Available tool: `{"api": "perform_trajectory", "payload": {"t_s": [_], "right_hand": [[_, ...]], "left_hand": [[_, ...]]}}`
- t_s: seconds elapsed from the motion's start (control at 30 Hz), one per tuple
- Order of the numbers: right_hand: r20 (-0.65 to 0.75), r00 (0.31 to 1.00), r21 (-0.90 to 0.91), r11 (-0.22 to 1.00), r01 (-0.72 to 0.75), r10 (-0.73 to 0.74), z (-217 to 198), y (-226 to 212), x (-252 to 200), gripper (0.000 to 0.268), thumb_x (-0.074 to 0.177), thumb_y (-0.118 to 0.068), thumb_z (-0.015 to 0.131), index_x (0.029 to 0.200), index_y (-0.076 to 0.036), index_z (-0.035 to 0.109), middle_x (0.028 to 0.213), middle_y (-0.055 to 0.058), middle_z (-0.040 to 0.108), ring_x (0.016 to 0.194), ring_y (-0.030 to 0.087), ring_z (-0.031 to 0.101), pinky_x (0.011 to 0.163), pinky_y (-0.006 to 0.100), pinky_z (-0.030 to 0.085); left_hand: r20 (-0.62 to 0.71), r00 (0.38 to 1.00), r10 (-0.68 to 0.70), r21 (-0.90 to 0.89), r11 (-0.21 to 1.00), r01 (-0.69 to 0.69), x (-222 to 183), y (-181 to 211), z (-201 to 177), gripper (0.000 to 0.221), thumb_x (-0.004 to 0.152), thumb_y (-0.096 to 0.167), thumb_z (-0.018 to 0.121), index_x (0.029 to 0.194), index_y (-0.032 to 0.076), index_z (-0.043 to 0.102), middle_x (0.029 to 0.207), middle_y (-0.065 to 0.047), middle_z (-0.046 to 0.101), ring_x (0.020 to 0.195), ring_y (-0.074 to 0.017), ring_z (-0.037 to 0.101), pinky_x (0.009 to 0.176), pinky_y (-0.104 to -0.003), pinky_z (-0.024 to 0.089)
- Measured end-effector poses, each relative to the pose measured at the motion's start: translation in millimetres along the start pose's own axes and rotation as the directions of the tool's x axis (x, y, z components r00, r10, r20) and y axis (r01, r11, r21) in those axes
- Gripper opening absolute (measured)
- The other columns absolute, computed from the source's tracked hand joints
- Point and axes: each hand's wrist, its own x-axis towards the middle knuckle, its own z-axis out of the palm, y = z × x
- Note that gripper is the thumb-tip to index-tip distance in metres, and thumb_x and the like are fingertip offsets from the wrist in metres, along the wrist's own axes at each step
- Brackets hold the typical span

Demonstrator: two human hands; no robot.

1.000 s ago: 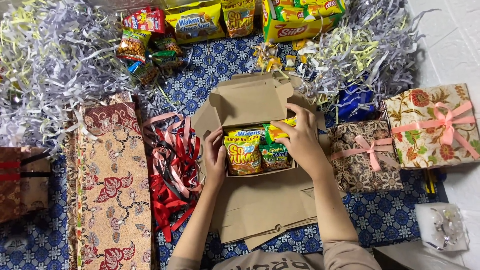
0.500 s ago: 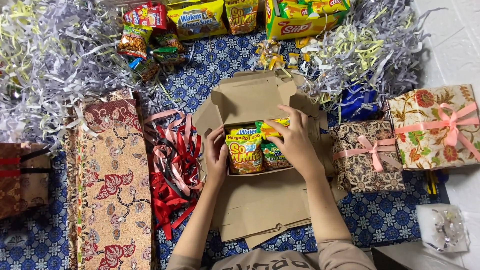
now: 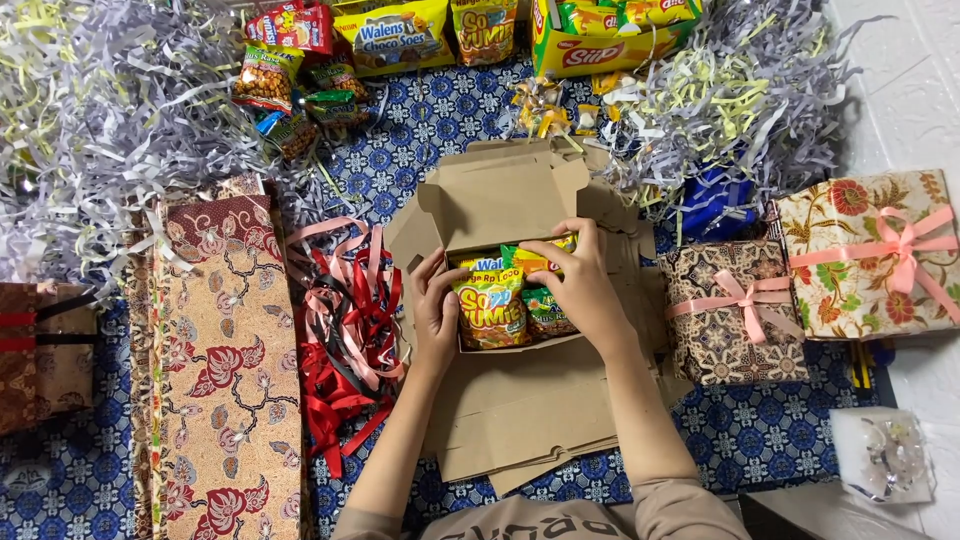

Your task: Packing a gift box with shredded paper filler, various snack packets, and a smaller decorative box.

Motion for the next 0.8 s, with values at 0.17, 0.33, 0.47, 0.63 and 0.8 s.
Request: {"api": "perform_trajectory", "payload": {"t_s": [0.17, 0.33, 0.47, 0.63, 0.8], "right_hand": [[0.023, 0.998, 0.013, 0.998, 0.064, -0.064, 3.7, 6.9, -2.0, 0.026, 0.09, -0.019, 0.062, 0.115, -0.025, 0.066, 0.104, 0.004, 0.044, 0.111, 0.032, 0.047, 0.098, 0.043, 0.04], [0.001, 0.988, -0.046, 0.987, 0.156, -0.156, 1.9, 7.1, -1.4, 0.023, 0.092, -0.013, 0.059, 0.111, -0.021, 0.07, 0.1, 0.005, 0.054, 0.114, 0.03, 0.05, 0.097, 0.042, 0.043], [0.066, 0.997, -0.185, 0.981, 0.052, -0.041, 1.3, 11.9, -5.9, 0.025, 0.093, -0.03, 0.057, 0.117, -0.029, 0.066, 0.101, -0.002, 0.06, 0.125, 0.022, 0.045, 0.1, 0.042, 0.028], [0.035, 0.999, -0.129, 0.992, 0.002, 0.002, -13.9, -1.6, -9.0, 0.028, 0.094, -0.027, 0.056, 0.122, -0.026, 0.063, 0.106, 0.0, 0.065, 0.127, 0.02, 0.046, 0.106, 0.046, 0.023], [0.02, 0.99, -0.032, 0.99, 0.137, -0.137, -9.3, -24.5, -16.3, 0.045, 0.091, -0.045, 0.054, 0.127, -0.019, 0.059, 0.127, 0.006, 0.059, 0.129, 0.026, 0.044, 0.11, 0.049, 0.023]], "left_hand": [[-0.016, 1.0, -0.002, 0.015, 1.0, 0.002, -2.2, -6.9, 1.9, 0.036, 0.097, 0.033, 0.041, 0.115, 0.01, 0.062, 0.135, -0.015, 0.037, 0.133, -0.0346, 0.038, 0.11, -0.047, 0.029], [-0.019, 1.0, 0.003, 0.022, 1.0, -0.003, -1.0, -4.5, 1.4, 0.034, 0.097, 0.031, 0.041, 0.114, 0.011, 0.062, 0.134, -0.016, 0.038, 0.132, -0.0356, 0.039, 0.109, -0.048, 0.029], [-0.018, 1.0, -0.002, 0.026, 1.0, 0.003, -2.0, -4.3, 1.0, 0.034, 0.097, 0.032, 0.042, 0.114, 0.011, 0.063, 0.134, -0.016, 0.038, 0.132, -0.0358, 0.04, 0.109, -0.048, 0.029], [-0.024, 1.0, -0.009, 0.023, 1.0, 0.01, -1.6, -3.0, 1.0, 0.034, 0.096, 0.031, 0.042, 0.114, 0.011, 0.063, 0.134, -0.017, 0.039, 0.131, -0.036, 0.04, 0.109, -0.048, 0.029], [-0.008, 1.0, -0.007, 0.054, 0.998, 0.008, -3.0, -7.4, 0.4, 0.036, 0.096, 0.032, 0.041, 0.119, 0.013, 0.061, 0.134, -0.016, 0.039, 0.132, -0.036, 0.039, 0.11, -0.05, 0.027]]}}
